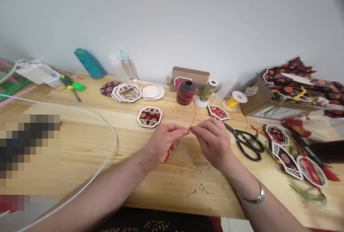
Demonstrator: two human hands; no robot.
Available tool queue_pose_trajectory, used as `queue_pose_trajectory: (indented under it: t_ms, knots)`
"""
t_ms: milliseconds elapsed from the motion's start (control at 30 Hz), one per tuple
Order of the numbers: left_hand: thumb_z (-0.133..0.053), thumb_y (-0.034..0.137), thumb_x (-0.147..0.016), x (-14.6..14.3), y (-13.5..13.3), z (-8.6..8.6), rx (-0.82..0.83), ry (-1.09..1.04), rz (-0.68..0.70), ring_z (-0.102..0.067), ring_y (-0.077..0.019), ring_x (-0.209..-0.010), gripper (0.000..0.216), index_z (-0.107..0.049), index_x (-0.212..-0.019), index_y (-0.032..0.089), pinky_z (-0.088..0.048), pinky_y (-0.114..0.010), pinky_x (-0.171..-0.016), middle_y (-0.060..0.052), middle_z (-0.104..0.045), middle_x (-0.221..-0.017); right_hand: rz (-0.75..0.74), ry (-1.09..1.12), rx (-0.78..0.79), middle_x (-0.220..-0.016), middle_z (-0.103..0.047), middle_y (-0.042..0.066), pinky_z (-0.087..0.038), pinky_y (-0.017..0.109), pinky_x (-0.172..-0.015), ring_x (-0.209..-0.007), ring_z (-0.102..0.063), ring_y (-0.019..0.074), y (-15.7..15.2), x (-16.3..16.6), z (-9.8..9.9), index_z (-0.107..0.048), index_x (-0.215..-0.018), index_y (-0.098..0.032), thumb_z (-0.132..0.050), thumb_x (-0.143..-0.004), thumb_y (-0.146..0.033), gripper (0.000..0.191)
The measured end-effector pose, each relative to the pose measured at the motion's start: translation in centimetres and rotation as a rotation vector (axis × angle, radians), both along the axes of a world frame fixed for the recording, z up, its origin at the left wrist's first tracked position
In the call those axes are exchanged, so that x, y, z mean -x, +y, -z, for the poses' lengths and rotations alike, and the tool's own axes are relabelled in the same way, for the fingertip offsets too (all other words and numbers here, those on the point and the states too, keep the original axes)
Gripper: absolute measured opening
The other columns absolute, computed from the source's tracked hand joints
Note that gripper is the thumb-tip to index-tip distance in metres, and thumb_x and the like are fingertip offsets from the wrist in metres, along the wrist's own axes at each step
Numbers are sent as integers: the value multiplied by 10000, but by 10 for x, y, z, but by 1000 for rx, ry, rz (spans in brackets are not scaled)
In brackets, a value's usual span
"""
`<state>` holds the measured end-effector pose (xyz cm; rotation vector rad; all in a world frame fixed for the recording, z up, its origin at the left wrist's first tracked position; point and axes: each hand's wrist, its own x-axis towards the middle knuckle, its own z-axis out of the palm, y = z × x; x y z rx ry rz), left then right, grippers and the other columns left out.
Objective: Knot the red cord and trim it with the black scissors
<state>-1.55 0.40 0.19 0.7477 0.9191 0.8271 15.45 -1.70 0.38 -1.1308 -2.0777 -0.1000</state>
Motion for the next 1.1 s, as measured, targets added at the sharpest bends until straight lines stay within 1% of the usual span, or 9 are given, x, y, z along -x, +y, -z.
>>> queue_pose_trajectory:
  t_ms: [100,233,367,500,667,867,1000,1100]
  knots:
    - [-772,305,-613,0,0,0,-19,34,-8,-259,-27,-375,177,-697,-629,144,-135,-202,-388,63,-415,-403,-8,-28,-18,-764,-662,39,-373,342,-661,-738,-517,172,0,0,0,-672,-888,-207,-529,-844,-74,200]
    - [-768,302,-609,-1,0,-1,-42,60,-9,-275,-28,-384,170,-703,-625,145,-150,-203,-388,46,-461,-429,-8,4,-1,-763,-656,37,-373,339,-655,-743,-516,172,2,0,1,-668,-885,-209,-533,-850,-79,191]
    - [-758,305,-622,0,-1,0,-53,72,-6,-268,-31,-380,161,-708,-631,153,-148,-205,-388,57,-431,-410,-25,8,11,-775,-657,35,-376,341,-659,-747,-516,174,2,0,1,-666,-888,-209,-538,-848,-83,183]
    - [-744,316,-646,0,-1,0,-96,123,-11,-260,-35,-382,155,-715,-653,164,-146,-209,-392,61,-429,-412,-16,-37,-1,-794,-666,38,-367,343,-666,-757,-519,177,2,0,-1,-660,-877,-213,-496,-862,-77,213]
    - [-725,259,-655,-1,-2,-4,-214,221,-61,-340,-51,-439,102,-720,-630,160,-238,-207,-429,35,-527,-475,-27,-88,-45,-789,-673,43,-342,339,-655,-738,-505,172,3,1,-4,-652,-879,-192,-458,-878,-73,227]
    - [-698,297,-695,-1,-4,-4,-382,395,-68,-477,-94,-557,144,-732,-682,158,-370,-219,-528,1,-623,-586,-24,-126,-41,-782,-679,38,-324,330,-650,-742,-511,167,2,1,-4,-639,-864,-170,-479,-865,-63,192]
    - [-670,284,-715,-1,-7,-4,-438,472,-84,-496,-103,-560,140,-735,-698,161,-395,-227,-536,-7,-647,-600,-29,-133,-18,-779,-680,39,-319,327,-652,-737,-503,167,2,1,-4,-635,-862,-155,-477,-855,-44,193]
    - [-659,280,-722,-1,-7,-4,-450,483,-90,-521,-112,-576,139,-739,-711,168,-409,-233,-544,-16,-665,-621,-26,-137,-14,-780,-678,38,-315,325,-653,-739,-496,168,2,0,-3,-634,-874,-154,-471,-854,-36,202]
